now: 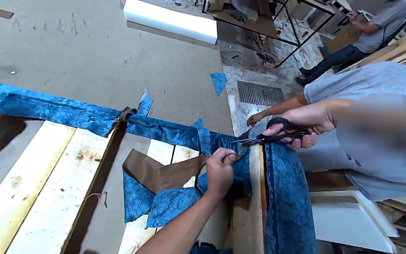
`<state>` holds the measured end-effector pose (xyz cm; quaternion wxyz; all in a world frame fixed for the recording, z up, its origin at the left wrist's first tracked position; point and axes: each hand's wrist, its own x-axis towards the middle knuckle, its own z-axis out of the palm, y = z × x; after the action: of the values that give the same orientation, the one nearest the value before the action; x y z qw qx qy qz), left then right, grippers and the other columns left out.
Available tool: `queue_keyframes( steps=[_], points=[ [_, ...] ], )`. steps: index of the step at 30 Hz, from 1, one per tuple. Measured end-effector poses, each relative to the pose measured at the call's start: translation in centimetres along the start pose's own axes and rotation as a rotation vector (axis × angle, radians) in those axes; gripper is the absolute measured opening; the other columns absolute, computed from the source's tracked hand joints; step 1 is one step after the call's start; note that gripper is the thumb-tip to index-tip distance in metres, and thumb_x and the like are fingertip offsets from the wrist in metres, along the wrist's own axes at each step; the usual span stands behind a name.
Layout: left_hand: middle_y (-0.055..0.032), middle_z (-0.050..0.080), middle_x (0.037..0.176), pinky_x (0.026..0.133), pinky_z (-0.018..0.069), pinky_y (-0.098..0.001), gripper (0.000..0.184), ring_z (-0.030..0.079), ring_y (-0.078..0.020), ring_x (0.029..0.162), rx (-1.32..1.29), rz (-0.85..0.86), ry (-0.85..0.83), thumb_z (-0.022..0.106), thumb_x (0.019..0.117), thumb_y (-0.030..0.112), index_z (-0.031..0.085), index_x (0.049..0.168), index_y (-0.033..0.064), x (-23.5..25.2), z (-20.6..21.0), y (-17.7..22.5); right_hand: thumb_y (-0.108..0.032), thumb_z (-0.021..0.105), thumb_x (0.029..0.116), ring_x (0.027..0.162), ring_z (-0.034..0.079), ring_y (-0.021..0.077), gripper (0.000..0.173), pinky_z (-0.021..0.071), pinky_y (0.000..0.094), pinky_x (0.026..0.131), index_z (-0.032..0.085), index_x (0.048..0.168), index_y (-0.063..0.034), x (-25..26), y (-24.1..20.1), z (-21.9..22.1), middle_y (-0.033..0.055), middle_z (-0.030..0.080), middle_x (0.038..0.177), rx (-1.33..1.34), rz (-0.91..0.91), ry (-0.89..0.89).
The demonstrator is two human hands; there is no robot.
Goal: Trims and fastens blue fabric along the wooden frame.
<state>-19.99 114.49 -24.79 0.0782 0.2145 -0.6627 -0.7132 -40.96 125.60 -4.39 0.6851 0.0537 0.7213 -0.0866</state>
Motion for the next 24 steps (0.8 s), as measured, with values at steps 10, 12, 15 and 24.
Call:
queue_keyframes(
  steps=[10, 12, 15, 24],
  points=[
    [0.0047, 0.072, 0.094, 0.081, 0.0569, -0.0343, 0.013, 0.068, -0.0079, 0.088, 0.015, -0.085, -0.003, 0.064, 0.1000, 0.013, 0.075, 0.092, 0.0140, -0.1, 0.2, 0.4, -0.075, 0.043, 0.0963, 0.047, 0.056, 0.0088, 0.064, 0.0445, 0.0214, 0.042, 0.059, 0.086, -0.0135, -0.7, 1.4, 2.3, 0.0031, 0.057, 0.064, -0.099, -0.017, 0.052],
    [0.0039, 0.071, 0.095, 0.081, 0.0572, -0.0360, 0.012, 0.068, -0.0089, 0.088, 0.054, -0.071, -0.015, 0.065, 0.0999, 0.014, 0.075, 0.093, 0.0134, -0.2, 0.1, 0.4, -0.073, 0.047, 0.0962, 0.048, 0.057, 0.0098, 0.063, 0.0454, 0.0218, 0.043, 0.060, 0.085, -0.0121, -0.6, 1.1, 3.6, 0.0036, 0.059, 0.063, -0.103, -0.029, 0.112],
    [0.0038, 0.072, 0.096, 0.081, 0.0578, -0.0364, 0.012, 0.068, -0.0093, 0.088, 0.082, -0.064, -0.023, 0.065, 0.0996, 0.014, 0.075, 0.092, 0.0130, 0.1, -0.1, 0.2, -0.062, 0.057, 0.0971, 0.045, 0.055, 0.0093, 0.054, 0.0442, 0.0205, 0.041, 0.059, 0.082, -0.0097, -0.8, 1.5, 5.4, 0.0033, 0.056, 0.059, -0.061, -0.057, 0.188],
    [0.0016, 0.071, 0.089, 0.080, 0.0563, -0.0343, 0.019, 0.067, -0.0097, 0.084, 0.009, -0.119, -0.056, 0.059, 0.1014, 0.013, 0.074, 0.090, 0.0112, 0.1, -0.2, 0.5, -0.071, 0.054, 0.0942, 0.046, 0.054, 0.0082, 0.062, 0.0423, 0.0208, 0.042, 0.057, 0.072, -0.0129, -0.5, 3.1, 5.3, 0.0014, 0.055, 0.058, -0.013, -0.106, 0.178]
  ],
)
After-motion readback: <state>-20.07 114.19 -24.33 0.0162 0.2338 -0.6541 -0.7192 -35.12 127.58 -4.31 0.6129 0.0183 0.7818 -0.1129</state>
